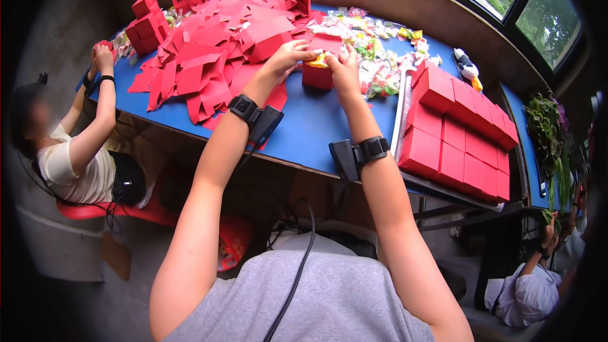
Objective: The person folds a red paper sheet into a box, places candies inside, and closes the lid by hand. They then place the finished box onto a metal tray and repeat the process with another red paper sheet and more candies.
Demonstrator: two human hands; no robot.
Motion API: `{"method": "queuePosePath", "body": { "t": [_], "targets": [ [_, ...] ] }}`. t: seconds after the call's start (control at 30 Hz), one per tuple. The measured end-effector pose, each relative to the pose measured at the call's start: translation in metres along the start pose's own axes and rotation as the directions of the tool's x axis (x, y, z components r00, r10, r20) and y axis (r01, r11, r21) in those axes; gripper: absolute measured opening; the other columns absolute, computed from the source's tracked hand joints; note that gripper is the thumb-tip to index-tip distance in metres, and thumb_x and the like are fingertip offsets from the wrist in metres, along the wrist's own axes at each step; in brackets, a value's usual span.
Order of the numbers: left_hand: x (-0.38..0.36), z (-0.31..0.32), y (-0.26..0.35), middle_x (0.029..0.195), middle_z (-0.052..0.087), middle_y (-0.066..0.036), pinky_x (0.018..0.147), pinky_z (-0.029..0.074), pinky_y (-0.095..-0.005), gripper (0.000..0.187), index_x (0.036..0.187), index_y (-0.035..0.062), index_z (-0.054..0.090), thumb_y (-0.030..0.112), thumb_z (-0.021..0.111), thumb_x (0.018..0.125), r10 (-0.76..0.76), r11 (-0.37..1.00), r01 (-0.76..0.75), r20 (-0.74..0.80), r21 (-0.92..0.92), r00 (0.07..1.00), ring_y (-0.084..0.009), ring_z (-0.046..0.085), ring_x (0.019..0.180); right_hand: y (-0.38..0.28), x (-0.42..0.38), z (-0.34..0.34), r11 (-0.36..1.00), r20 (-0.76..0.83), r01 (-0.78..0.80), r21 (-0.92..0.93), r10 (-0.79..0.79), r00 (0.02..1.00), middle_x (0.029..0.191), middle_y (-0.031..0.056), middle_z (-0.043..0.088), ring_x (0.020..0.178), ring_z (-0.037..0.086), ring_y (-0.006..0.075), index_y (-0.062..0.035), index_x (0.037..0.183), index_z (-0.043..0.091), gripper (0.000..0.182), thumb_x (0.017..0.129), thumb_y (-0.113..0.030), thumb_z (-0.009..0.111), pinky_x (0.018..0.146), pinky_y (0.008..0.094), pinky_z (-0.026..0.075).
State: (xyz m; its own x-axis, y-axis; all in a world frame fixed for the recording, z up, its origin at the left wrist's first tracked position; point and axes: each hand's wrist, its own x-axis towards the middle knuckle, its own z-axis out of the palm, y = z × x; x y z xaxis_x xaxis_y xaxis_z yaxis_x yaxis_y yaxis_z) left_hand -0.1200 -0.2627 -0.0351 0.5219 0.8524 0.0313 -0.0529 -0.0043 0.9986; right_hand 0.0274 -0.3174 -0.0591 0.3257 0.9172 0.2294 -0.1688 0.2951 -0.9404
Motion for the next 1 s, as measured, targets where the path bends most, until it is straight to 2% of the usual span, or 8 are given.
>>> {"method": "queuePosePath", "body": {
  "t": [0.1,0.2,0.3,0.4,0.43,0.6,0.67,1.0],
  "targets": [
    [0.002,0.003,0.001,0.129,0.045,-0.014,0.097,0.038,-0.0290,0.074,0.135,-0.0028,0.026,0.009,0.069,0.076,0.154,0.969,-0.133,0.091,-0.206,0.984,-0.0183,0.047,0.117,-0.010,-0.006,0.003,0.958,0.057,0.046,0.282,-0.064,0.996,0.114,0.0138,0.054,0.099,0.056,0.0170,-0.0004,0.139,0.009,0.072,0.082,0.004,0.053,0.080,0.0277,0.048],
    [0.003,0.005,0.002,0.116,0.057,-0.008,0.090,0.044,-0.0262,0.056,0.129,0.0013,0.041,0.002,0.066,0.078,0.330,0.919,-0.294,0.105,-0.261,0.938,-0.0152,0.055,0.106,-0.015,-0.003,-0.001,0.986,0.155,0.153,0.065,-0.161,0.975,0.104,0.0107,0.059,0.094,0.058,0.0142,0.0003,0.118,0.048,0.032,0.086,-0.001,0.053,0.079,0.0253,0.048],
    [0.004,0.000,0.005,0.111,0.059,-0.006,0.091,0.044,-0.0287,0.032,0.106,0.0081,0.065,0.011,0.070,0.075,0.572,0.776,-0.611,0.235,0.155,0.786,-0.0153,0.056,0.100,-0.013,-0.005,-0.001,0.986,0.120,0.141,0.090,-0.151,0.981,0.098,0.0085,0.061,0.090,0.059,0.0133,0.0000,0.101,0.058,0.016,0.087,-0.003,0.052,0.079,0.0238,0.048],
    [-0.004,-0.001,0.016,0.109,0.060,-0.007,0.091,0.043,-0.0311,0.036,0.109,0.0131,0.065,0.016,0.072,0.074,0.648,0.537,-0.721,0.333,0.438,0.685,-0.0167,0.057,0.099,-0.019,-0.007,-0.008,0.996,0.224,0.014,0.085,-0.033,0.974,0.101,0.0072,0.061,0.095,0.057,0.0117,-0.0029,0.112,0.055,0.026,0.086,-0.006,0.054,0.082,0.0236,0.046],
    [-0.003,-0.001,0.015,0.104,0.062,-0.008,0.091,0.043,-0.0321,0.034,0.106,0.0156,0.067,0.020,0.072,0.073,0.620,0.659,-0.690,0.302,0.299,0.724,-0.0173,0.057,0.099,-0.020,-0.008,-0.009,0.996,0.219,0.012,0.086,-0.031,0.975,0.101,0.0072,0.061,0.095,0.057,0.0117,-0.0029,0.112,0.055,0.026,0.086,-0.006,0.054,0.082,0.0236,0.046],
    [-0.003,0.001,0.012,0.100,0.064,-0.009,0.083,0.047,-0.0299,0.026,0.100,0.0138,0.069,0.020,0.071,0.075,0.550,0.671,-0.624,0.296,0.400,0.781,-0.0175,0.059,0.095,-0.028,-0.007,-0.010,0.888,0.299,-0.228,0.400,0.108,0.948,0.108,0.0125,0.059,0.093,0.059,0.0158,-0.0009,0.116,0.054,0.038,0.083,-0.009,0.036,0.082,0.0270,0.047],
    [-0.004,-0.002,0.013,0.103,0.063,-0.009,0.081,0.048,-0.0271,0.022,0.101,0.0099,0.068,0.010,0.067,0.079,0.609,0.509,-0.695,0.358,0.508,0.708,-0.0164,0.060,0.094,-0.029,-0.008,-0.008,0.892,0.297,-0.234,0.388,0.120,0.947,0.111,0.0139,0.058,0.098,0.057,0.0186,-0.0013,0.120,0.050,0.044,0.081,-0.008,0.032,0.088,0.0300,0.045],
    [-0.017,-0.001,0.019,0.104,0.063,-0.009,0.080,0.050,-0.0279,0.022,0.098,0.0070,0.068,0.007,0.069,0.076,0.646,0.334,-0.747,0.438,0.574,0.625,-0.0172,0.061,0.093,-0.020,-0.010,-0.004,0.981,0.216,-0.136,0.138,0.104,0.971,0.109,0.0095,0.055,0.093,0.056,0.0138,-0.0055,0.118,0.051,0.035,0.087,-0.013,0.036,0.082,0.0262,0.047]
  ]
}}
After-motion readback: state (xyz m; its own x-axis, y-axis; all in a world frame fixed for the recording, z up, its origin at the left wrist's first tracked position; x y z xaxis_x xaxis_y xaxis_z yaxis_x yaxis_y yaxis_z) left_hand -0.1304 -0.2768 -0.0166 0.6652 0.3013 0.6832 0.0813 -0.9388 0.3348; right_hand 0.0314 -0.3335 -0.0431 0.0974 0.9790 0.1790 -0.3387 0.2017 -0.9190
